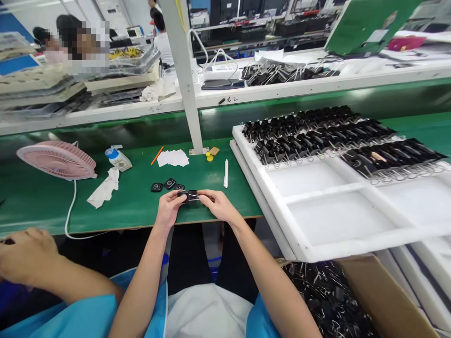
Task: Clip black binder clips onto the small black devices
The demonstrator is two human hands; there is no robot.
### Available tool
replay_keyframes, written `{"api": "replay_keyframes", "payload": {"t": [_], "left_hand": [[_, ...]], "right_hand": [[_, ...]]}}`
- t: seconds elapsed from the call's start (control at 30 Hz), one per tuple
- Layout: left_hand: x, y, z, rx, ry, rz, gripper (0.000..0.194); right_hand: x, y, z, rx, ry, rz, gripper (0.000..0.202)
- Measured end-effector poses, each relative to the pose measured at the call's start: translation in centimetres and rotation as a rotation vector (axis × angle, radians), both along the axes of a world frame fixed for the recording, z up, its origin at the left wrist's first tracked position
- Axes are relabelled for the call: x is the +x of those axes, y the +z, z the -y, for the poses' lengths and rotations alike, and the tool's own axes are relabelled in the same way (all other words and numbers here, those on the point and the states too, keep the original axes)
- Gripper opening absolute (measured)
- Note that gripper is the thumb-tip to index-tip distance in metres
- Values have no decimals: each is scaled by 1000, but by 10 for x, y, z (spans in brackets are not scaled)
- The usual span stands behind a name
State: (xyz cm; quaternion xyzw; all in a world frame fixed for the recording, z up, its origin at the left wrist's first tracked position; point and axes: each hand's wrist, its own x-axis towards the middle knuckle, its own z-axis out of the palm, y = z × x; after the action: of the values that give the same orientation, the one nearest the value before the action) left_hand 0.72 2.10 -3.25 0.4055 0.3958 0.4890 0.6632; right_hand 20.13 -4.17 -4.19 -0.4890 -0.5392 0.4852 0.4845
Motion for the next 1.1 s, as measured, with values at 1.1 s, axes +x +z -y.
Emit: {"api": "replay_keyframes", "payload": {"t": [1.1], "left_hand": [[2,5,-20,194,-66,-3,34]], "right_hand": [[150,-151,260,-866,-861,864,29]]}}
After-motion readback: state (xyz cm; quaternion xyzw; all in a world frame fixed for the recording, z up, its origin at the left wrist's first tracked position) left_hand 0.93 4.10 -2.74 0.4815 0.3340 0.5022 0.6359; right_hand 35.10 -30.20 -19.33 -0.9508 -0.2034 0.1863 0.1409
